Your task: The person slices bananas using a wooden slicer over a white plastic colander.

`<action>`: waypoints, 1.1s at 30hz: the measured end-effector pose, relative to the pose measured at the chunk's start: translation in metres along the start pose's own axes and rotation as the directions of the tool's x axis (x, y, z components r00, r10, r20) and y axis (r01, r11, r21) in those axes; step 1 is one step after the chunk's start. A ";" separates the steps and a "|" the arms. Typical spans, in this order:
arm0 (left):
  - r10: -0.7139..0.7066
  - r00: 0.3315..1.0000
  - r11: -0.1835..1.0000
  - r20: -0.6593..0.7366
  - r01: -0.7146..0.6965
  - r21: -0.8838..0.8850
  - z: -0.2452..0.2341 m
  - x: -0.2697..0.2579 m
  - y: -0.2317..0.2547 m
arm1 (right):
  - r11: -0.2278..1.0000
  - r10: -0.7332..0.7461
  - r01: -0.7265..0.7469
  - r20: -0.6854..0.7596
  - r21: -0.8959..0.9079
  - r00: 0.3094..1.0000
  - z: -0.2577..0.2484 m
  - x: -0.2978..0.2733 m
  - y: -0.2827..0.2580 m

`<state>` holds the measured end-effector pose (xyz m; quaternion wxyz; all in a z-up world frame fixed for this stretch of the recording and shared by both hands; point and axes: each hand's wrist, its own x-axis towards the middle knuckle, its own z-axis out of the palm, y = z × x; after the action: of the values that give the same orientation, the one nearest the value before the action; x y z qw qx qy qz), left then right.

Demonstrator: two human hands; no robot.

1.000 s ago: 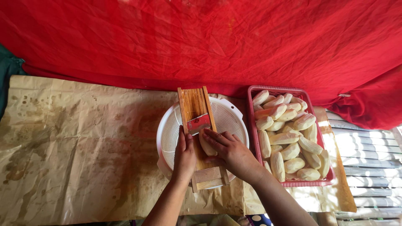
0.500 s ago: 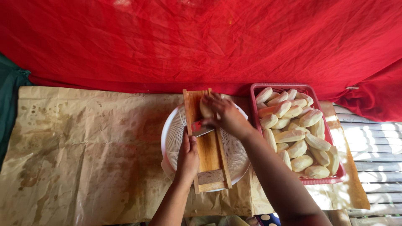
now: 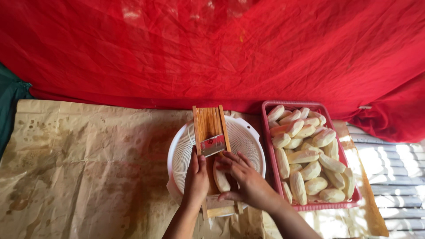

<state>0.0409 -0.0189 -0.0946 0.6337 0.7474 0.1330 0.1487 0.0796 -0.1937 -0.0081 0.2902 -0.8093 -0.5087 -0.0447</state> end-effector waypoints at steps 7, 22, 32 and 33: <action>-0.194 0.978 0.981 0.071 0.195 -0.001 -0.005 -0.004 0.016 | 0.988 0.126 -0.135 -0.115 -0.075 0.985 0.011 0.040 0.063; -0.012 1.000 0.999 -0.008 0.012 0.040 0.000 0.002 0.007 | 0.992 0.118 -0.120 -0.037 -0.045 0.992 0.008 -0.006 0.007; -0.036 0.998 0.998 0.056 0.039 -0.055 -0.007 0.004 0.008 | 0.947 0.315 -0.305 -0.099 0.104 0.944 -0.006 0.061 0.067; -0.064 0.992 0.991 0.106 0.076 -0.114 -0.016 0.007 0.010 | 0.943 0.326 -0.316 -0.102 0.107 0.940 -0.008 0.057 0.071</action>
<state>0.0410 -0.0035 -0.0819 0.6875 0.7102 0.1176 0.0955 0.1687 -0.1748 -0.0106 0.3591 -0.8636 -0.3532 -0.0219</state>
